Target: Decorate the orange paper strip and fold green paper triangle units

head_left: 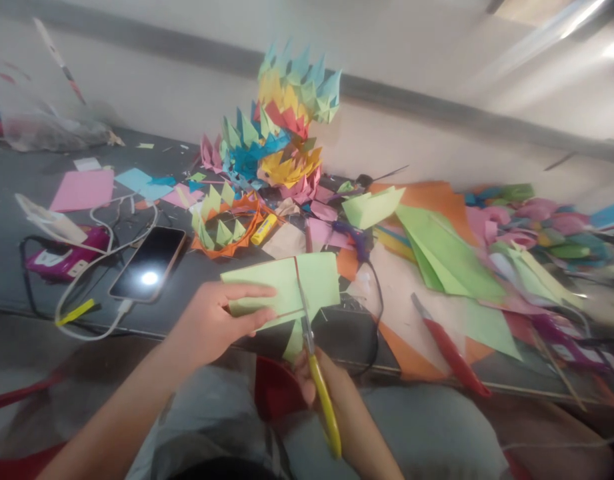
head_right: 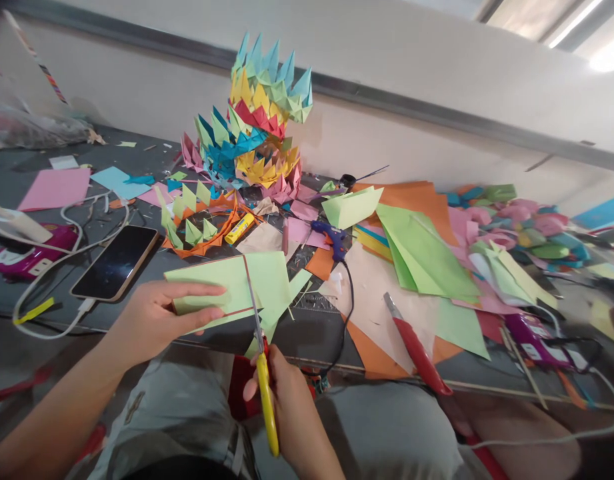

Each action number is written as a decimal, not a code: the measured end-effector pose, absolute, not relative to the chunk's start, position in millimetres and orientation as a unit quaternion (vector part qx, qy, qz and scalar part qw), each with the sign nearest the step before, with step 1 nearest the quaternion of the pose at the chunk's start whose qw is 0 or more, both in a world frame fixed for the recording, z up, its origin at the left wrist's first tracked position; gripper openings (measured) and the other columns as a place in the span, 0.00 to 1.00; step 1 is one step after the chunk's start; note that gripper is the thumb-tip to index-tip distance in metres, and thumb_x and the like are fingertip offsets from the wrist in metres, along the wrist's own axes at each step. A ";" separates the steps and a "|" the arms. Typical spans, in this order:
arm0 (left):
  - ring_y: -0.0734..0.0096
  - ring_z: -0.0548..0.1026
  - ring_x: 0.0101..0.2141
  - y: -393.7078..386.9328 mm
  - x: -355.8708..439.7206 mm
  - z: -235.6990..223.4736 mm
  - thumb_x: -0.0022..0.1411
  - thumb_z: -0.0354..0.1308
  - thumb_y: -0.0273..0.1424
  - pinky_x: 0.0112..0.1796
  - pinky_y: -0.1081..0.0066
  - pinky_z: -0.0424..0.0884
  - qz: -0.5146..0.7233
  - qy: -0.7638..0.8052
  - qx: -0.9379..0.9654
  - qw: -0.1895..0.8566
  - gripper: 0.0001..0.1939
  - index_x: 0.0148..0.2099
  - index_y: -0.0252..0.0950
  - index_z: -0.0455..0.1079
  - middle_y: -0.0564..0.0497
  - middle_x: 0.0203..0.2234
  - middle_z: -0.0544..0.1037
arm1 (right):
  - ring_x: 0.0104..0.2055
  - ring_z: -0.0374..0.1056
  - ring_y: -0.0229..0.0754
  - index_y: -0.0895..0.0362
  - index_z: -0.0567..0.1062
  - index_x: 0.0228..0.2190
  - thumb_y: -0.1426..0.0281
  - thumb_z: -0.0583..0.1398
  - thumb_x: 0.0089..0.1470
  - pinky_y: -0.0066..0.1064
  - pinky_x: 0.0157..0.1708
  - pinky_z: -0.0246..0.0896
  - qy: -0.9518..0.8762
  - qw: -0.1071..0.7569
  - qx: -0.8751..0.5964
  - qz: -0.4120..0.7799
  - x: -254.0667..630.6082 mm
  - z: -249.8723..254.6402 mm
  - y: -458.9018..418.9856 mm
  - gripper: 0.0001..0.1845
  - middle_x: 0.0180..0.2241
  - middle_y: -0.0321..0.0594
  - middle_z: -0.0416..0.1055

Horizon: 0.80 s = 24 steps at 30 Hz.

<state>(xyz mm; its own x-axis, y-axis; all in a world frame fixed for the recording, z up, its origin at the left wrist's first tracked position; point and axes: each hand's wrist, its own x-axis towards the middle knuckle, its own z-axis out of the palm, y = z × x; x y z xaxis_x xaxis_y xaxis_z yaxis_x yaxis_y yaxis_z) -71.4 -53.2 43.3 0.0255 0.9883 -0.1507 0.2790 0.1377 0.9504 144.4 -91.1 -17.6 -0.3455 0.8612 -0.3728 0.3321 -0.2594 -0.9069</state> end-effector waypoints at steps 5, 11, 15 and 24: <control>0.74 0.75 0.21 -53.9 -70.6 44.3 0.50 0.63 0.38 0.25 0.76 0.76 0.377 0.589 0.545 0.463 0.15 0.40 0.39 0.77 0.51 0.36 0.80 | 0.23 0.65 0.38 0.57 0.68 0.35 0.59 0.52 0.54 0.26 0.23 0.55 -0.577 0.223 -0.516 0.593 142.6 -14.5 -87.5 0.15 0.24 0.39 0.70; 0.74 0.75 0.20 -55.7 -69.7 45.0 0.50 0.63 0.37 0.24 0.76 0.76 0.379 0.589 0.542 0.465 0.14 0.40 0.38 0.77 0.50 0.35 0.80 | 0.21 0.64 0.36 0.57 0.68 0.34 0.60 0.51 0.54 0.26 0.24 0.56 -0.582 0.223 -0.532 0.573 140.2 -12.0 -84.6 0.13 0.21 0.35 0.69; 0.75 0.75 0.20 -57.5 -69.3 45.1 0.50 0.64 0.37 0.24 0.78 0.75 0.367 0.584 0.545 0.476 0.13 0.39 0.39 0.77 0.51 0.35 0.80 | 0.21 0.64 0.37 0.56 0.68 0.32 0.60 0.52 0.53 0.26 0.23 0.56 -0.578 0.230 -0.523 0.582 137.4 -10.9 -83.2 0.13 0.21 0.35 0.69; 0.69 0.78 0.27 -60.1 -72.3 41.2 0.51 0.63 0.38 0.28 0.77 0.75 0.339 0.581 0.602 0.430 0.13 0.39 0.41 0.77 0.51 0.33 0.80 | 0.21 0.63 0.36 0.57 0.67 0.33 0.58 0.52 0.54 0.25 0.22 0.55 -0.581 0.247 -0.512 0.582 133.0 -13.7 -82.5 0.15 0.21 0.35 0.68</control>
<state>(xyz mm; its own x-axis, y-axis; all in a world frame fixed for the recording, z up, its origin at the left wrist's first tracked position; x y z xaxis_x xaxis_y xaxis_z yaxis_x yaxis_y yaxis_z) -72.3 -60.1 41.2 0.0948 0.9912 -0.0925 0.4088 0.0460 0.9115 133.0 -82.5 -13.7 -0.3531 0.8833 -0.3084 0.3078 -0.2016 -0.9298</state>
